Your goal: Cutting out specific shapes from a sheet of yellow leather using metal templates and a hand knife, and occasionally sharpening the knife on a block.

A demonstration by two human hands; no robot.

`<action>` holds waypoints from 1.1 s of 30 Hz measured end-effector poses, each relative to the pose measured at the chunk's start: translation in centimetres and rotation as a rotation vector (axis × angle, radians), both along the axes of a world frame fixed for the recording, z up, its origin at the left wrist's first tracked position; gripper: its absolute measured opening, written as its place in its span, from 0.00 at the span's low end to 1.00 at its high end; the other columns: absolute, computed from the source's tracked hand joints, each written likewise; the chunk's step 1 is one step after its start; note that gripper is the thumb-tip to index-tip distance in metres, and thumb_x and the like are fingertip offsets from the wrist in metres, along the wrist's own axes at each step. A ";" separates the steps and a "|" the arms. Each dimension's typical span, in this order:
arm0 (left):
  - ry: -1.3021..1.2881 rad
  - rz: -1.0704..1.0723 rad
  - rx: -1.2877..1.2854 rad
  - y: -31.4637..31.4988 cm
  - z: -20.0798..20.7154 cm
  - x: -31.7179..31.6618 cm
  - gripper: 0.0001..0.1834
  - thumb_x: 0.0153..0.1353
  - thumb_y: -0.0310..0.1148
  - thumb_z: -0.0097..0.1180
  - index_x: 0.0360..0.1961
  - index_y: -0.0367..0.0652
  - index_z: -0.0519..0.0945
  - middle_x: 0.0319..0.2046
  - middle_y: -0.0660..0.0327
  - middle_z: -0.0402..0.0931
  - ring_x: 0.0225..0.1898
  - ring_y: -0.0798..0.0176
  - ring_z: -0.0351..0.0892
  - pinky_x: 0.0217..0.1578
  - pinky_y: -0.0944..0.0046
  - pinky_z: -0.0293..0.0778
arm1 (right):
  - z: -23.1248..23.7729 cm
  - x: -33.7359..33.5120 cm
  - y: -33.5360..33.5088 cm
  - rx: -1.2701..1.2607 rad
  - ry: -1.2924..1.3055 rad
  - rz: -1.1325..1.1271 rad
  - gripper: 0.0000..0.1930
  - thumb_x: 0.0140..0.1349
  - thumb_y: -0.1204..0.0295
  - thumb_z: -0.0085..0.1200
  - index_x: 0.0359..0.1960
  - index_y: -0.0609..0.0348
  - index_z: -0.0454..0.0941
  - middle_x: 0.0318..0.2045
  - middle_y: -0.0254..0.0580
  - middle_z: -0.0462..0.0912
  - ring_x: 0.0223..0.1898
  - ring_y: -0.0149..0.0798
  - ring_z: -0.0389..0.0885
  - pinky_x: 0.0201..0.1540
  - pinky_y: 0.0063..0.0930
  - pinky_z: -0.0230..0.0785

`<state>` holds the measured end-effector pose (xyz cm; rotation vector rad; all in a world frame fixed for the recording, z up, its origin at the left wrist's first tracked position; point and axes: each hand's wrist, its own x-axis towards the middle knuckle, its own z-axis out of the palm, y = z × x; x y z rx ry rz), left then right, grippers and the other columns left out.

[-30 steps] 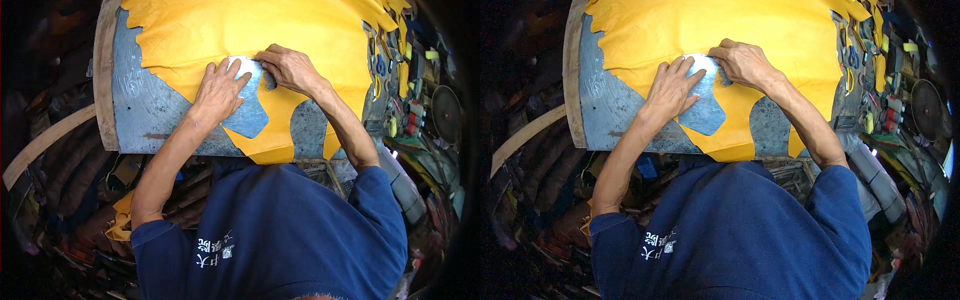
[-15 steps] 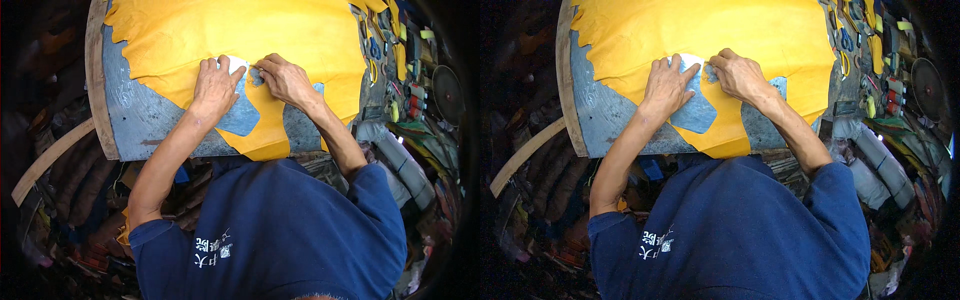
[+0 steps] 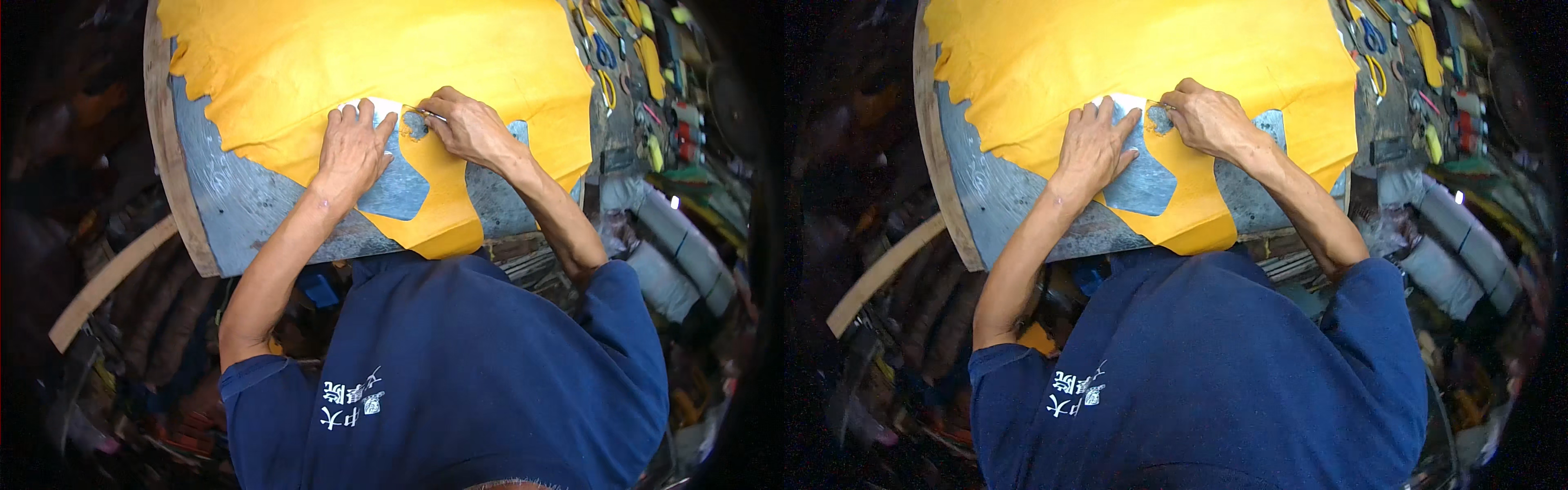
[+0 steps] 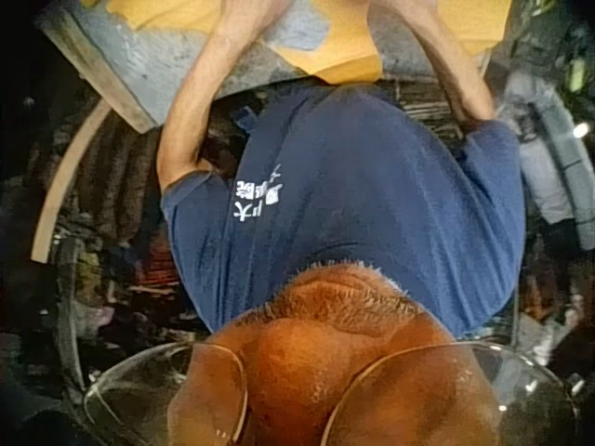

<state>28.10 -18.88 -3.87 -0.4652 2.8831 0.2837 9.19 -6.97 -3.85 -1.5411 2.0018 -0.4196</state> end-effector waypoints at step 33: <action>0.190 -0.441 0.147 -3.4 -2.1 0.7 0.40 0.45 0.50 0.75 0.54 0.35 0.78 0.57 0.52 0.72 0.51 0.50 0.74 0.49 0.52 0.69 | -2.7 13.1 -0.9 -0.253 0.086 -0.888 0.15 0.63 0.73 0.55 0.50 0.65 0.81 0.38 0.63 0.81 0.42 0.61 0.80 0.48 0.48 0.74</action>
